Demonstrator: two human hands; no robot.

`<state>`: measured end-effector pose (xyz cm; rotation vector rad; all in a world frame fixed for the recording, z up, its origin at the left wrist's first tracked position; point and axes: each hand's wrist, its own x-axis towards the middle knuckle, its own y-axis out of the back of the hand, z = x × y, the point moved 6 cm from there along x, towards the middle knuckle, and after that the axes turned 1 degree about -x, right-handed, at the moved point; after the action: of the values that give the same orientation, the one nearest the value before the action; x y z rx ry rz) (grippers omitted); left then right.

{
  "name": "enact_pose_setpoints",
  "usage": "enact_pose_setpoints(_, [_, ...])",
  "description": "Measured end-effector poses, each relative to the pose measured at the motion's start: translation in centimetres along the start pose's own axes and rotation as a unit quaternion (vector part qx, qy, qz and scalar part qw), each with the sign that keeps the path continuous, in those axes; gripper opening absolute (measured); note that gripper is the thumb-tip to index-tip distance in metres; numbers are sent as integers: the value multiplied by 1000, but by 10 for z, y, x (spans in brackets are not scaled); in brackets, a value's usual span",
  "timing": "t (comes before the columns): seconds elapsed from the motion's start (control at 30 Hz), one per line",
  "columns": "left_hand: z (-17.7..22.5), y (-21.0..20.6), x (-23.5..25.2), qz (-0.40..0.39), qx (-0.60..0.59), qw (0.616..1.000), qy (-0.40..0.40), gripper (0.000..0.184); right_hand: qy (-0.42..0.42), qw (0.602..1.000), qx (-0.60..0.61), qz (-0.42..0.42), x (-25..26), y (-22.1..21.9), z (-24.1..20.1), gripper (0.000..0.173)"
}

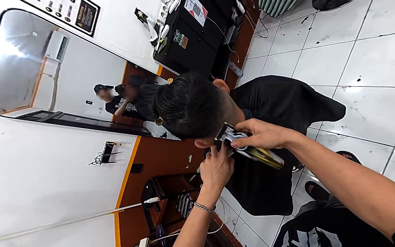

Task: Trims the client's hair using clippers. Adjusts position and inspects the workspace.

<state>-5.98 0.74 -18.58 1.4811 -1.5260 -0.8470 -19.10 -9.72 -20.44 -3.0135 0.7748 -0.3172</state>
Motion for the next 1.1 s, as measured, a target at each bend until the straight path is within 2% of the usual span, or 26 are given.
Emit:
enact_pose_setpoints(0.1, [0,-2,-1,-7,-3,1000,-2,33,49,999,17,9,2,1,-22,25])
enact_pose_setpoints(0.23, [-1,1,0,1,4,1000,-5,44,-24,999,-20,-11,0,1,2,27])
enact_pose_setpoints(0.4, [-1,-2,0,19,0,1000,-15,32,49,999,6,4,1,3,-32,24])
enact_pose_setpoints(0.53, [0,-1,1,21,5,1000,-18,43,-42,998,-40,-13,-1,4,2,29])
enact_pose_setpoints(0.7, [0,-2,1,21,-5,1000,-22,33,31,999,15,3,1,4,-22,24])
enact_pose_setpoints(0.83, [-1,-2,2,36,5,999,-25,41,-37,999,-33,-14,1,5,-2,28])
enact_pose_setpoints(0.97, [-2,-3,1,33,-5,999,-22,33,36,999,7,-1,2,6,-31,24])
enact_pose_setpoints(1.1, [-3,-1,0,37,2,999,-19,45,-25,998,-52,-8,2,6,-8,30])
